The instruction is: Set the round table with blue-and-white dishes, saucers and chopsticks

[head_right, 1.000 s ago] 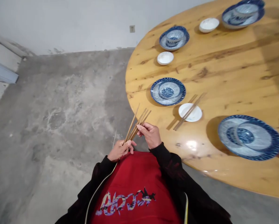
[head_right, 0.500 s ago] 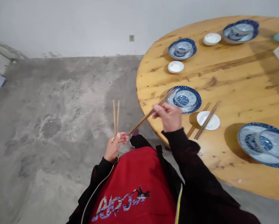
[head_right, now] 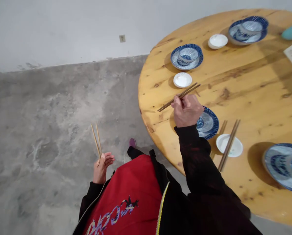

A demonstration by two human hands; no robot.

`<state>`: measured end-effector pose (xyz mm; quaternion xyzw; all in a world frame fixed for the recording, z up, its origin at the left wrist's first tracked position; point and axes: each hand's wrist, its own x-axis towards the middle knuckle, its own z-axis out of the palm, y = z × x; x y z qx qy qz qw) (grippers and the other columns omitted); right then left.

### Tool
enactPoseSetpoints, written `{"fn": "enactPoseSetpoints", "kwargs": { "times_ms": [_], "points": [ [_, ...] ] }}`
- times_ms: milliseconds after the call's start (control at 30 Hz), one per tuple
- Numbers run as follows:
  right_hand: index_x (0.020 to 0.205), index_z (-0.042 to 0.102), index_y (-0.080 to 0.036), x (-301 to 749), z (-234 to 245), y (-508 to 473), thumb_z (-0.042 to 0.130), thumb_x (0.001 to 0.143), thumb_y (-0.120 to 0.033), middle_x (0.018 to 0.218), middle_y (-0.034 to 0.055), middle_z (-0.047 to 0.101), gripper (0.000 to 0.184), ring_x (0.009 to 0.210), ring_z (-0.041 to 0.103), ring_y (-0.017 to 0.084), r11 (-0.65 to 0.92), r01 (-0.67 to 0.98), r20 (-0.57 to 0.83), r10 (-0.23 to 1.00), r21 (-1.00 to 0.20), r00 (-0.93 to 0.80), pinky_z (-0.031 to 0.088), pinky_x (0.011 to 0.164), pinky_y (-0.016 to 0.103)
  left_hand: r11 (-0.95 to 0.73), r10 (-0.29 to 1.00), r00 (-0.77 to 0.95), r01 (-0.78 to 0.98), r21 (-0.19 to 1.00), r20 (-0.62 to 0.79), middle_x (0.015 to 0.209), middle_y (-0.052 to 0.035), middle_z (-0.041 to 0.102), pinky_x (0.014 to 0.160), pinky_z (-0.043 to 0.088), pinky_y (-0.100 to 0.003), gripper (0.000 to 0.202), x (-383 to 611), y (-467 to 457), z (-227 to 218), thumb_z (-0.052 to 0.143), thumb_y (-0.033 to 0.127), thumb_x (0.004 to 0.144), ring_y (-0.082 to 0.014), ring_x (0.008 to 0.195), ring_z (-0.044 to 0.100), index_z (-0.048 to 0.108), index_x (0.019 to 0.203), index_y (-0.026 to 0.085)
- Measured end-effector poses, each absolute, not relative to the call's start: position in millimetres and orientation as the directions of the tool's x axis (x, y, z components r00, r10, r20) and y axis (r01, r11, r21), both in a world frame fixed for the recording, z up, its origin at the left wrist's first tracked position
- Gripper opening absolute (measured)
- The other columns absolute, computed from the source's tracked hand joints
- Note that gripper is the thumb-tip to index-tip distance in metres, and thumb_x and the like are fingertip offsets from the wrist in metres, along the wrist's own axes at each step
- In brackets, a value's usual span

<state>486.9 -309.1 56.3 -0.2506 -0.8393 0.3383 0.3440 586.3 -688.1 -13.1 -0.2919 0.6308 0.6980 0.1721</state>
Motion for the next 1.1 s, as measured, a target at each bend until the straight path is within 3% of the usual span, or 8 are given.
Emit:
{"fn": "enactPoseSetpoints", "kwargs": {
  "times_ms": [233, 467, 600, 700, 833, 1000, 1100],
  "points": [
    [0.069, 0.061, -0.022, 463.0, 34.9, -304.5, 0.06, 0.091, -0.032, 0.072, 0.0098, 0.067, 0.024, 0.074, 0.066, 0.025, 0.737, 0.221, 0.457, 0.594, -0.639, -0.661, 0.054, 0.072, 0.039, -0.076, -0.066, -0.771, -0.629, 0.774, -0.633, 0.085, -0.0118, 0.077, 0.069, 0.054, -0.027, 0.071, 500.8, -680.5, -11.4, 0.075, 0.074, 0.067, -0.0187, 0.074, 0.072, 0.072, 0.099, 0.01],
    [0.069, 0.057, -0.024, 448.6, 40.4, -308.3, 0.056, 0.095, -0.029, 0.076, 0.008, 0.069, 0.026, 0.075, 0.066, 0.021, 0.747, 0.211, 0.482, 0.59, -0.631, -0.648, 0.052, 0.07, 0.033, 0.142, 0.243, -0.801, -0.529, 0.837, -0.548, 0.085, -0.0119, 0.075, 0.064, 0.053, -0.026, 0.07, 409.5, -623.3, 6.5, 0.069, 0.075, 0.073, -0.0164, 0.07, 0.069, 0.072, 0.099, 0.01],
    [0.065, 0.056, -0.024, 442.9, 47.4, -302.0, 0.057, 0.093, -0.03, 0.07, 0.0062, 0.069, 0.029, 0.068, 0.066, 0.02, 0.701, 0.249, 0.463, 0.654, -0.668, -0.598, 0.051, 0.063, 0.031, 0.255, 0.42, -0.763, -0.42, 0.871, -0.491, 0.084, -0.0089, 0.072, 0.046, 0.038, -0.021, 0.063, 363.4, -580.4, 18.0, 0.062, 0.07, 0.083, -0.0092, 0.053, 0.056, 0.072, 0.103, 0.011],
    [0.064, 0.058, -0.023, 433.4, 54.0, -293.8, 0.061, 0.09, -0.036, 0.066, 0.0046, 0.068, 0.03, 0.061, 0.067, 0.019, 0.533, 0.278, 0.332, 0.776, -0.799, -0.536, 0.051, 0.055, 0.03, 0.315, 0.533, -0.728, -0.303, 0.899, -0.432, 0.08, -0.0061, 0.069, 0.043, 0.028, -0.021, 0.058, 325.2, -548.5, 21.6, 0.057, 0.066, 0.088, -0.004, 0.044, 0.039, 0.073, 0.101, 0.011],
    [0.068, 0.067, -0.02, 404.6, 58.2, -282.9, 0.07, 0.082, -0.045, 0.061, 0.0022, 0.068, 0.028, 0.054, 0.067, 0.018, 0.103, 0.187, 0.015, 0.907, -0.977, -0.421, 0.056, 0.053, 0.029, 0.358, 0.648, -0.634, -0.237, 0.903, -0.423, 0.077, -0.0033, 0.066, 0.044, 0.024, -0.022, 0.057, 269.4, -507.4, 16.2, 0.059, 0.065, 0.086, -0.0025, 0.042, 0.032, 0.073, 0.097, 0.011],
    [0.066, 0.069, -0.018, 355.6, 44.1, -274.6, 0.086, 0.063, -0.049, 0.057, 0.0013, 0.065, 0.035, 0.052, 0.064, 0.015, -0.308, 0.021, -0.302, 0.914, -0.951, -0.272, 0.059, 0.054, 0.028, 0.457, 0.733, -0.451, -0.228, 0.86, -0.509, 0.053, 0.0057, 0.045, 0.043, 0.02, -0.022, 0.055, 203.7, -473.4, 0.7, 0.064, 0.061, 0.083, -0.0056, 0.043, 0.03, 0.074, 0.103, 0.011],
    [0.068, 0.071, -0.017, 330.6, 30.0, -271.9, 0.091, 0.056, -0.048, 0.058, 0.0017, 0.063, 0.039, 0.052, 0.063, 0.014, -0.405, -0.011, -0.396, 0.898, -0.914, -0.191, 0.059, 0.052, 0.027, 0.472, 0.791, -0.315, -0.234, 0.85, -0.525, 0.048, 0.0066, 0.038, 0.044, 0.02, -0.023, 0.049, 167.4, -459.5, -3.7, 0.062, 0.061, 0.084, -0.0064, 0.044, 0.03, 0.073, 0.086, 0.012]
  ]
}}
